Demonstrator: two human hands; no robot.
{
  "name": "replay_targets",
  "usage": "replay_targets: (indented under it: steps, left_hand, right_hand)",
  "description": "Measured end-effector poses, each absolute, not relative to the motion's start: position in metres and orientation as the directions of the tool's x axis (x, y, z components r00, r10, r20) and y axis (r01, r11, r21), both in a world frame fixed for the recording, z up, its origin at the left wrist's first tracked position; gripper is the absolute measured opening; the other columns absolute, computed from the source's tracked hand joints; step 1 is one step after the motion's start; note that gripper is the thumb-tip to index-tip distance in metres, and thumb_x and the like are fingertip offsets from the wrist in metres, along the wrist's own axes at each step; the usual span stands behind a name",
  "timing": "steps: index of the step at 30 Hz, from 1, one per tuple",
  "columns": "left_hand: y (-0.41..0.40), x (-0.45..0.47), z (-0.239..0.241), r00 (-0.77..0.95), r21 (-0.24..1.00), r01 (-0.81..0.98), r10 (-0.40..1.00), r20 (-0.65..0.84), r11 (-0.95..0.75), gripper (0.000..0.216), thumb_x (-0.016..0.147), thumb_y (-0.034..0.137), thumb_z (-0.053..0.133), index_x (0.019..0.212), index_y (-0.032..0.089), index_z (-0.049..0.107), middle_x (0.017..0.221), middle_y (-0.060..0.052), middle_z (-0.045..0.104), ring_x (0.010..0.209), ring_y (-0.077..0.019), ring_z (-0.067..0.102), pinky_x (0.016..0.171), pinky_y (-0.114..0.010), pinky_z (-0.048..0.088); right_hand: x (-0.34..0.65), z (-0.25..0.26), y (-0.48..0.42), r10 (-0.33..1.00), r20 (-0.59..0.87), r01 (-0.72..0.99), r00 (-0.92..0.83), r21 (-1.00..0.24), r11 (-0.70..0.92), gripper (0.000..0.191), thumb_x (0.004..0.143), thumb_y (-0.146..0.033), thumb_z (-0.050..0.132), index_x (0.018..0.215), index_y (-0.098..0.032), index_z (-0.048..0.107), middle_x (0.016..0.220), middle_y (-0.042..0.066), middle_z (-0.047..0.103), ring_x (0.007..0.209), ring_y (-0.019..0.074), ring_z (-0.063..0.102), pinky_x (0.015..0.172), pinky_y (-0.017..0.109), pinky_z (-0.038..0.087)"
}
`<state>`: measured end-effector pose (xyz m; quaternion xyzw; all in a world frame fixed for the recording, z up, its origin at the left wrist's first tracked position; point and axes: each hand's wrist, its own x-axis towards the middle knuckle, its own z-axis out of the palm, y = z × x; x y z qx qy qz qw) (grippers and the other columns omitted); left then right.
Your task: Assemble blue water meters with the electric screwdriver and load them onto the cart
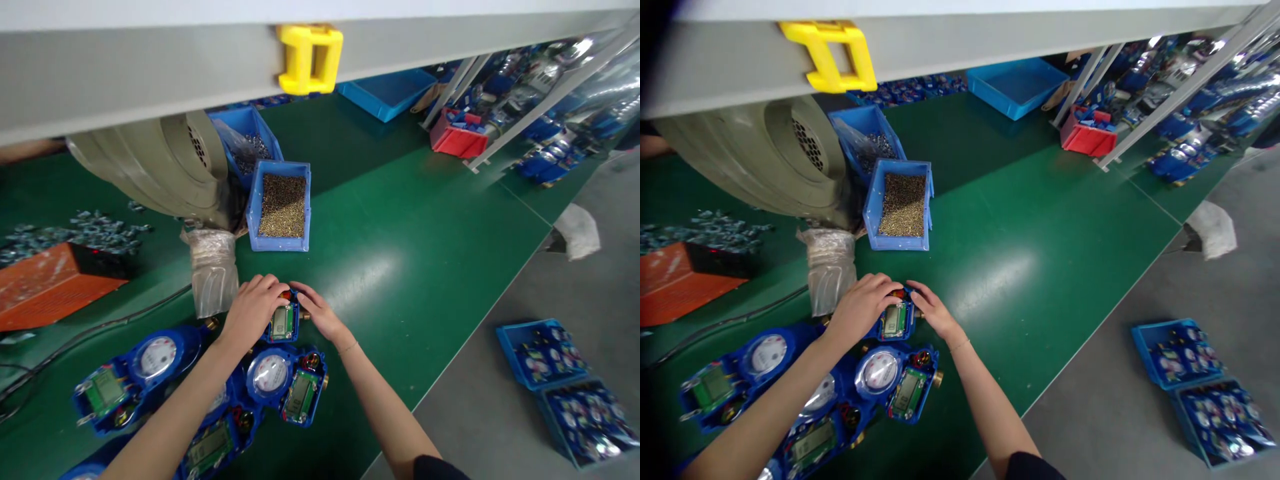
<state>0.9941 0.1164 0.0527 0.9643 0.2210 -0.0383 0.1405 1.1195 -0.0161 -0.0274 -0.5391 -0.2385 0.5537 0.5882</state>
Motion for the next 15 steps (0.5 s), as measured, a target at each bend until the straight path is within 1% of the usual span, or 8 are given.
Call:
replay_targets:
  steps: [3,5,7,10,12,15]
  left_hand:
    - [0.1197,0.9914,0.0451,0.895,0.300,0.445,0.424,-0.137,-0.844,0.019,0.093,0.030,0.054,0.107,0.022,0.065,0.101,-0.005,0.063,0.094,-0.0231,0.054,0.085,-0.034,0.043]
    - [0.1198,0.9895,0.0425,0.894,0.302,0.447,0.427,-0.133,-0.842,0.020,0.093,0.029,0.054,0.109,0.022,0.063,0.102,-0.005,0.063,0.095,-0.0229,0.054,0.085,-0.034,0.043]
    - [0.1177,0.9878,0.0431,0.898,0.291,0.439,0.421,-0.126,-0.850,0.019,0.094,0.026,0.052,0.111,0.020,0.061,0.104,-0.005,0.063,0.097,-0.0235,0.054,0.087,-0.035,0.042]
    - [0.1134,0.9865,0.0477,0.906,0.266,0.422,0.403,-0.126,-0.866,0.020,0.095,0.025,0.050,0.112,0.019,0.057,0.105,-0.006,0.061,0.100,-0.0241,0.054,0.088,-0.036,0.040]
    - [0.1120,0.9873,0.0503,0.905,0.235,0.424,0.398,-0.150,-0.875,0.020,0.096,0.028,0.047,0.112,0.018,0.056,0.106,-0.007,0.060,0.101,-0.0245,0.053,0.086,-0.036,0.040]
    - [0.1138,0.9913,0.0523,0.897,0.202,0.430,0.392,-0.201,-0.880,0.023,0.097,0.035,0.044,0.107,0.018,0.055,0.105,-0.008,0.059,0.099,-0.0253,0.053,0.081,-0.035,0.040]
  right_hand:
    - [1.1184,-0.0275,-0.0154,0.898,-0.330,-0.374,0.291,-0.903,-0.211,0.039,0.090,-0.048,0.053,0.124,-0.029,0.060,0.126,0.001,0.061,0.121,0.0203,0.052,0.106,0.039,0.040]
    - [1.1182,-0.0269,-0.0148,0.893,-0.330,-0.360,0.305,-0.908,-0.212,0.038,0.090,-0.048,0.054,0.121,-0.028,0.061,0.121,0.002,0.063,0.117,0.0205,0.053,0.104,0.039,0.042]
    - [1.1178,-0.0266,-0.0142,0.891,-0.323,-0.351,0.320,-0.914,-0.205,0.037,0.089,-0.048,0.056,0.119,-0.027,0.062,0.119,0.002,0.064,0.115,0.0201,0.055,0.104,0.039,0.041]
    - [1.1165,-0.0276,-0.0140,0.892,-0.305,-0.349,0.334,-0.919,-0.184,0.038,0.087,-0.048,0.058,0.118,-0.025,0.061,0.121,0.003,0.063,0.115,0.0198,0.056,0.107,0.038,0.039]
    - [1.1154,-0.0289,-0.0142,0.893,-0.297,-0.354,0.337,-0.919,-0.172,0.039,0.087,-0.048,0.058,0.118,-0.025,0.060,0.123,0.004,0.063,0.117,0.0200,0.055,0.107,0.038,0.039]
    - [1.1141,-0.0301,-0.0150,0.896,-0.293,-0.363,0.335,-0.917,-0.164,0.040,0.087,-0.049,0.059,0.119,-0.025,0.059,0.125,0.004,0.062,0.119,0.0205,0.054,0.108,0.039,0.039]
